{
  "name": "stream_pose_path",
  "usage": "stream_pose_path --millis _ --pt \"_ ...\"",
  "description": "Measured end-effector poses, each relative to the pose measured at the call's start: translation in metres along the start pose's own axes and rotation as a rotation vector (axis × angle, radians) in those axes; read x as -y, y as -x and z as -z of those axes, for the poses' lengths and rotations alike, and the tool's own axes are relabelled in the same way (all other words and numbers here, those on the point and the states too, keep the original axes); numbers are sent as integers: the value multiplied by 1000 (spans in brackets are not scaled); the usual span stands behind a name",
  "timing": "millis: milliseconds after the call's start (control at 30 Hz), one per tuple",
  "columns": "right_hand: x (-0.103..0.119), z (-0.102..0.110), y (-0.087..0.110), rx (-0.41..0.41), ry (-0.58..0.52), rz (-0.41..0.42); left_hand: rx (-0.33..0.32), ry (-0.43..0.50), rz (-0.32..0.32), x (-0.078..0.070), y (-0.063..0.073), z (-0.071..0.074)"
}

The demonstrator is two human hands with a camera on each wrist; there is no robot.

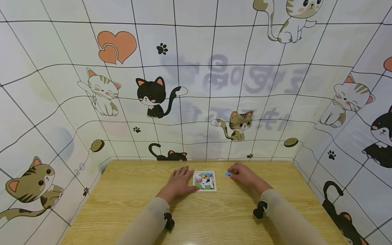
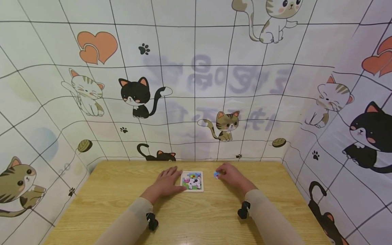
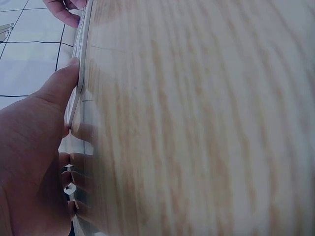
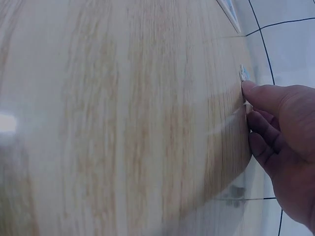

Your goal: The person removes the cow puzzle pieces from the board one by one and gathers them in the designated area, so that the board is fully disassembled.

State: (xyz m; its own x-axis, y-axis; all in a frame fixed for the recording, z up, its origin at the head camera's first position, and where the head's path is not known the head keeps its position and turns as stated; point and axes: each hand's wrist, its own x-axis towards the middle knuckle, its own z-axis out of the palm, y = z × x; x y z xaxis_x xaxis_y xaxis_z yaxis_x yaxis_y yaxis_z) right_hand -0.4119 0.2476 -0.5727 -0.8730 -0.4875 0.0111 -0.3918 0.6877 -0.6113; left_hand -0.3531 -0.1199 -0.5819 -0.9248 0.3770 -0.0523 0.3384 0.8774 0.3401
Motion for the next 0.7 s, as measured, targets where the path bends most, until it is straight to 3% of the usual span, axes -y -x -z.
stream_pose_path --millis 467,700 --pt "-1 2 4 -18 -63 -25 7 -1 13 -1 -1 1" --pt "17 -5 -2 -39 -75 54 15 8 20 -3 0 2"
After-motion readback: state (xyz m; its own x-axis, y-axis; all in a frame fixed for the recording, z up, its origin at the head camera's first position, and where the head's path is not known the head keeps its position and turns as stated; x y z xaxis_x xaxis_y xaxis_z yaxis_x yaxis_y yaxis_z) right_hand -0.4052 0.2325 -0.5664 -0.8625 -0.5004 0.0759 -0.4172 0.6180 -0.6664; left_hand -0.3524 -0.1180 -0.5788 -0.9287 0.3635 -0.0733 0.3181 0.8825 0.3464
